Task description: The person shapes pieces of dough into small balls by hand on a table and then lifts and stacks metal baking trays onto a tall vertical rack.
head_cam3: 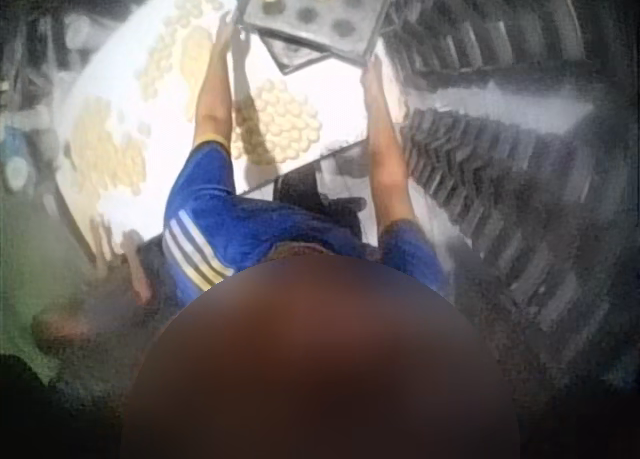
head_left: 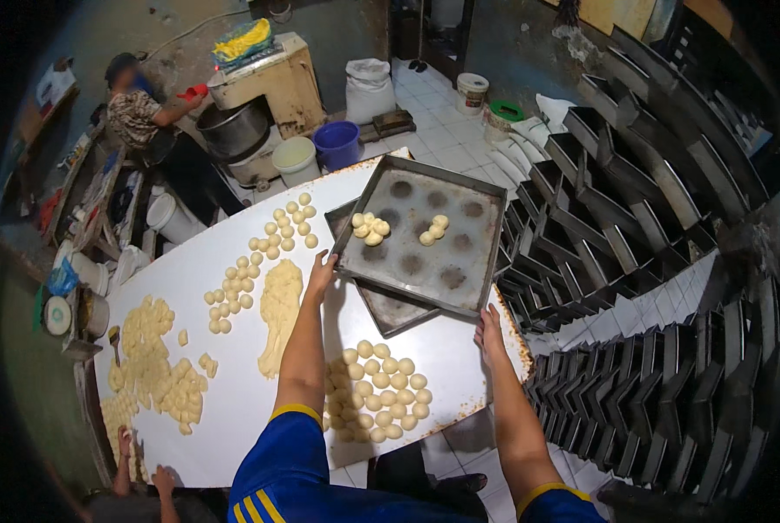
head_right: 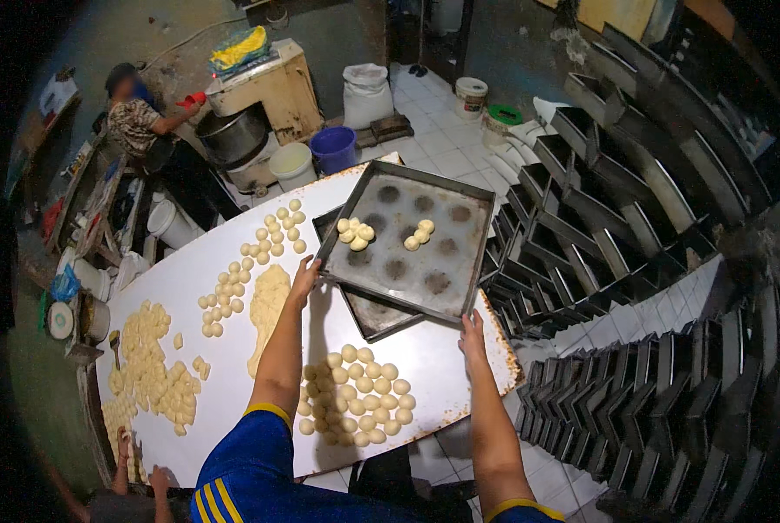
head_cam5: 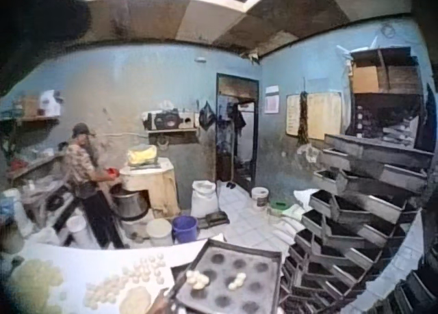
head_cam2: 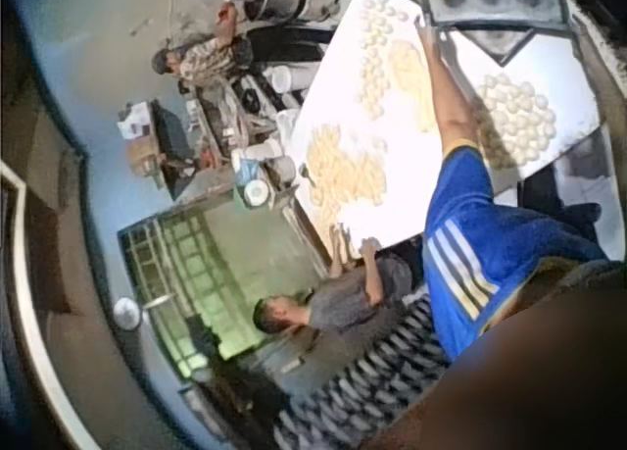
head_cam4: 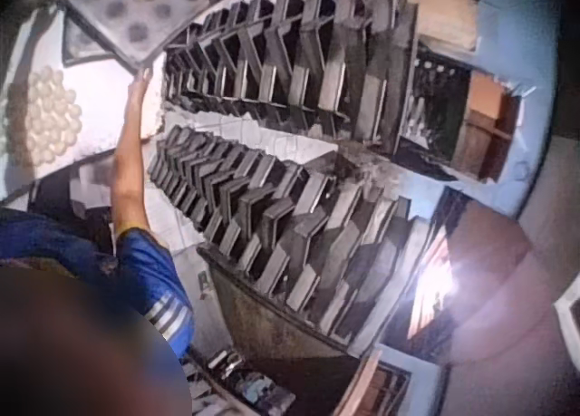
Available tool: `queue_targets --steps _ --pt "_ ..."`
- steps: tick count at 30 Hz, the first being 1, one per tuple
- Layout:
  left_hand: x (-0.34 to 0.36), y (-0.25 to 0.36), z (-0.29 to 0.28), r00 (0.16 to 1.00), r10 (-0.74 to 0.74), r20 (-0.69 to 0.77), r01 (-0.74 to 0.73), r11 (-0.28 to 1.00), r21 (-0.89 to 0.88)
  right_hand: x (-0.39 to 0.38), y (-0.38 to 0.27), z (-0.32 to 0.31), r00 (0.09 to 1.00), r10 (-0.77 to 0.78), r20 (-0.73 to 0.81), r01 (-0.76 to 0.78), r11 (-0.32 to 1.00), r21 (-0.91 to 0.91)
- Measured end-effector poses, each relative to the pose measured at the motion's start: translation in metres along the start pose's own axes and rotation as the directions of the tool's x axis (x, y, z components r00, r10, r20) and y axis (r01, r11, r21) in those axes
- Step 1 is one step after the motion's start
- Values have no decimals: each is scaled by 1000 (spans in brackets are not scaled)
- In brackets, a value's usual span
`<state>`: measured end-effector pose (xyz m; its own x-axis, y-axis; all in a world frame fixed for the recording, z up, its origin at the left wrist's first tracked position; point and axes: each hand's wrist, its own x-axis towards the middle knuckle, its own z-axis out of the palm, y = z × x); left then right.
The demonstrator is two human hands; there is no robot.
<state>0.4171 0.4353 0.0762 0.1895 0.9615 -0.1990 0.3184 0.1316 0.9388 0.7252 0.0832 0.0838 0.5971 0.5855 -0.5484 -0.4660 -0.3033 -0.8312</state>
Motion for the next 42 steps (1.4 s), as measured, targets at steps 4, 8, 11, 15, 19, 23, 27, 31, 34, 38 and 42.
queue_targets --steps 4,8,11,15,19,23,27,31,34,38,42 --pt "7 -11 -16 963 -107 247 152 974 -170 2 12 28 1000 8 22 -12 985 172" --pt "10 21 -7 951 -46 304 147 936 -319 20 -21 23 986 -138 -90 142 989 46" --pt "-18 57 -12 963 -35 268 149 898 -415 6 -70 35 946 -232 -226 221 972 -76" --pt "-52 86 -15 979 -51 197 163 777 -608 -30 -165 26 874 -450 -185 427 892 -148" --pt "-153 77 -18 990 -21 140 131 519 -845 -106 -225 4 492 -868 -65 790 477 -384" --pt "-265 137 -62 920 271 282 162 392 -905 -286 -304 -33 326 -941 86 847 250 -469" --pt "-372 282 -13 791 612 13 -195 273 -942 -491 -349 -126 51 -992 120 802 -31 -597" --pt "-384 380 -15 559 764 -324 -775 342 -531 -630 -383 -200 -471 -861 192 506 -442 -741" --pt "-422 501 11 389 893 -226 -615 69 -786 -728 -396 -224 -517 -855 -27 571 -321 -755" --pt "-517 625 135 -38 999 23 -232 14 -973 -843 -411 -298 -307 -911 -274 683 -10 -731" --pt "-595 734 205 72 940 334 -74 338 -938 -837 -431 -415 -291 -886 -361 709 54 -704"
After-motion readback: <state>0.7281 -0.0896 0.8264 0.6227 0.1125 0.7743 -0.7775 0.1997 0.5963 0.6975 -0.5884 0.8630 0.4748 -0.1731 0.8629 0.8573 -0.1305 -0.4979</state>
